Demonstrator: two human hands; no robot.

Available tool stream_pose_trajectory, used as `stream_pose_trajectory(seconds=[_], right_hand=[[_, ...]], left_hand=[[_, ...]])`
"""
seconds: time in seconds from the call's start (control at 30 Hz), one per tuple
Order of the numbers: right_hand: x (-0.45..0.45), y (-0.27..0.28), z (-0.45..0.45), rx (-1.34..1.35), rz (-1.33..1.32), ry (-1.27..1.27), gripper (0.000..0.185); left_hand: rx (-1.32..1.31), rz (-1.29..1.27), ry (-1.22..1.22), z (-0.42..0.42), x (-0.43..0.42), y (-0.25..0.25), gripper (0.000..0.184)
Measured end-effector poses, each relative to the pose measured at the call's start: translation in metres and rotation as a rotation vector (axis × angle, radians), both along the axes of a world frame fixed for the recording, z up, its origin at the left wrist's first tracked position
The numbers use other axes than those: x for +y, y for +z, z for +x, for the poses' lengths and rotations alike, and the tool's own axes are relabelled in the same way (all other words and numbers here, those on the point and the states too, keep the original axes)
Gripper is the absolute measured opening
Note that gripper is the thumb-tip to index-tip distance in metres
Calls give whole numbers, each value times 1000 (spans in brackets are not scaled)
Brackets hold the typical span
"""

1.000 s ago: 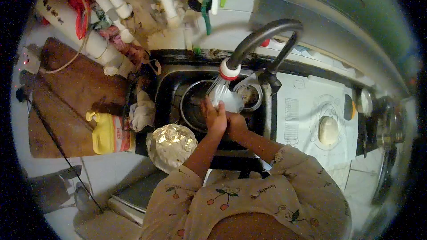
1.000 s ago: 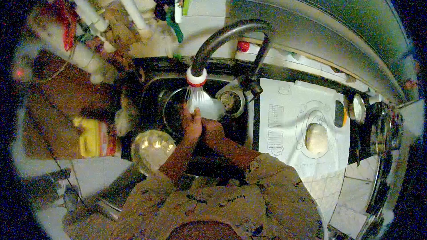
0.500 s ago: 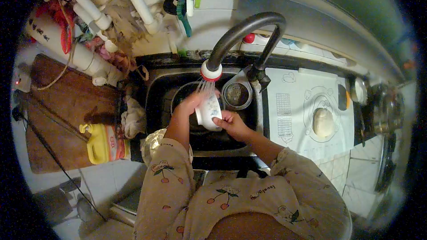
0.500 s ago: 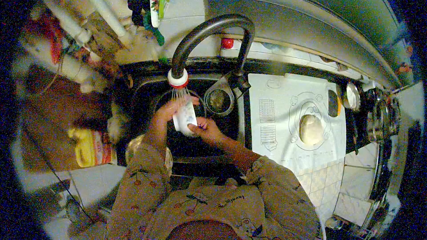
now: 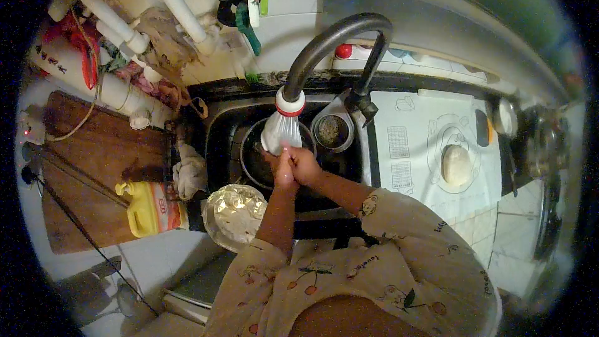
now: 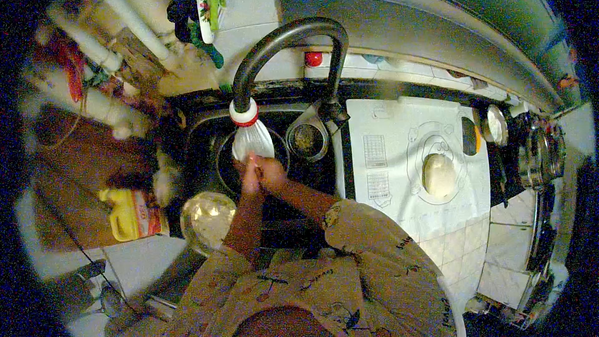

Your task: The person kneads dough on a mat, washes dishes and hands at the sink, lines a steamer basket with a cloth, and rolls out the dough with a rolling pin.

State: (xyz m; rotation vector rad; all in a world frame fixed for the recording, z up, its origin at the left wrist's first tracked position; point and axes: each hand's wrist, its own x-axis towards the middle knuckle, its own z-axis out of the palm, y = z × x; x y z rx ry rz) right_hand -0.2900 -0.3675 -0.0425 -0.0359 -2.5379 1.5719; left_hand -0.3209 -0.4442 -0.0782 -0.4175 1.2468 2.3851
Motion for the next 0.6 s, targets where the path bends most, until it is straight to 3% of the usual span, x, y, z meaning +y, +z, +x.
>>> stream_pose_trajectory(seconds=[0.07, 0.1, 0.13, 0.17, 0.2, 0.27, 0.33, 0.37, 0.4, 0.47, 0.5, 0.57, 0.6], right_hand=[[-6, -11, -1, 17, 45, 122, 16], [-5, 22, 7, 162, 37, 173, 23], [0, 18, 7, 288, 205, 233, 24], [6, 10, 6, 413, 373, 293, 25], [14, 6, 7, 535, 536, 350, 26], [27, 21, 6, 240, 583, 422, 26], [11, 25, 7, -104, 554, 381, 26], [-6, 39, 3, -184, 227, 252, 23], [-4, 37, 1, -25, 265, 268, 21], [4, 17, 7, 280, 327, 299, 18], [26, -25, -1, 419, 478, 380, 18], [17, -8, 2, 65, 566, 373, 20], [10, 10, 2, -112, 604, 359, 21]], left_hand=[[86, -220, -11, -2, -3, -6, 60], [161, -242, -58, -7, -13, 11, 61], [236, -263, -104, -12, -24, 30, 63], [-104, -217, -178, -19, -37, 52, 60], [-38, -18, -328, -25, -49, 80, 58], [-105, -104, -444, -30, -57, 98, 51], [-42, 64, -126, -19, -42, 42, 43], [-7, -72, -120, -14, -36, 44, 42], [20, -210, -115, -8, -31, 47, 40], [-48, -83, -175, -9, -39, 47, 39], [-75, -17, -204, -12, -43, 46, 39], [-131, 117, -253, -13, -49, 45, 38], [-81, 38, -183, -7, -41, 33, 39]])
